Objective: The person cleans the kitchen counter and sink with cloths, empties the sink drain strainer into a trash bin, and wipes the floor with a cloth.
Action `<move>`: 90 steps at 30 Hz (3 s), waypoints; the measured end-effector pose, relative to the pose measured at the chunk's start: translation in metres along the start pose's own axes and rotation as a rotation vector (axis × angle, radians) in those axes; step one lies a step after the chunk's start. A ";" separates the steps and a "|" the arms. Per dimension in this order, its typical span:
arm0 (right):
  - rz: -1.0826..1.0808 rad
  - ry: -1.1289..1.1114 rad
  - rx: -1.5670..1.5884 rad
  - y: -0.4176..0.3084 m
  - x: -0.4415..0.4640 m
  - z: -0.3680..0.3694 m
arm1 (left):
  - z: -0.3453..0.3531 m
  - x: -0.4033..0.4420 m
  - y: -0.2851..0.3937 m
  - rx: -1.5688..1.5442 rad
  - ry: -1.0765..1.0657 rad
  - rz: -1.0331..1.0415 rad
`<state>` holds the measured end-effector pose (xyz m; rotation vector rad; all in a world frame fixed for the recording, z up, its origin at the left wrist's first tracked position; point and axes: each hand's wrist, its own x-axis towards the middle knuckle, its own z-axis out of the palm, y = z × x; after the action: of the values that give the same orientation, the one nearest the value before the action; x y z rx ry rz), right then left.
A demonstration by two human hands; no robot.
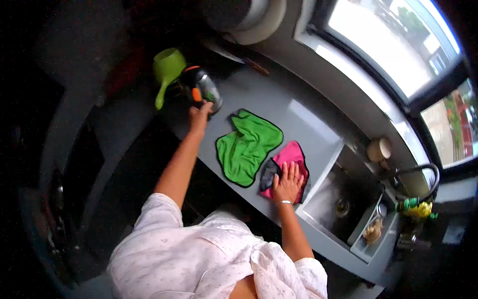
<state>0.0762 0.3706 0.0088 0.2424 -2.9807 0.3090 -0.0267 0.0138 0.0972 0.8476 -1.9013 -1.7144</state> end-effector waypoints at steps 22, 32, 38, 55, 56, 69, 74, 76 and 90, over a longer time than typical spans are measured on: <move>0.076 0.076 -0.096 0.028 0.058 0.012 | 0.054 -0.123 -0.036 0.572 -0.596 0.857; -0.082 -0.129 0.066 0.000 -0.090 -0.044 | 0.026 -0.187 -0.083 0.888 -0.987 0.937; -0.107 -0.168 0.061 0.016 -0.099 -0.049 | -0.009 -0.163 -0.083 1.059 -0.985 0.939; 0.262 0.050 -0.198 0.135 0.167 0.011 | 0.101 -0.014 -0.080 1.189 -0.534 0.932; 0.263 0.052 -0.203 0.141 0.177 0.013 | 0.104 -0.010 -0.080 1.204 -0.522 0.939; 0.207 -0.029 -0.031 -0.003 0.157 0.032 | 0.149 0.025 -0.081 1.224 -0.615 0.922; 0.042 -0.044 0.214 -0.062 0.074 0.017 | 0.113 -0.048 -0.084 1.103 -0.684 1.119; -0.042 -0.021 0.195 -0.065 0.035 0.011 | 0.093 -0.084 -0.086 1.215 -0.797 1.079; 0.121 -0.041 0.048 0.045 -0.159 -0.049 | 0.099 -0.302 -0.087 0.985 -1.107 1.166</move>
<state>0.2290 0.4479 0.0233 0.0744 -3.0369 0.3934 0.1339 0.2911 0.0214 -1.1597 -2.9346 -0.3465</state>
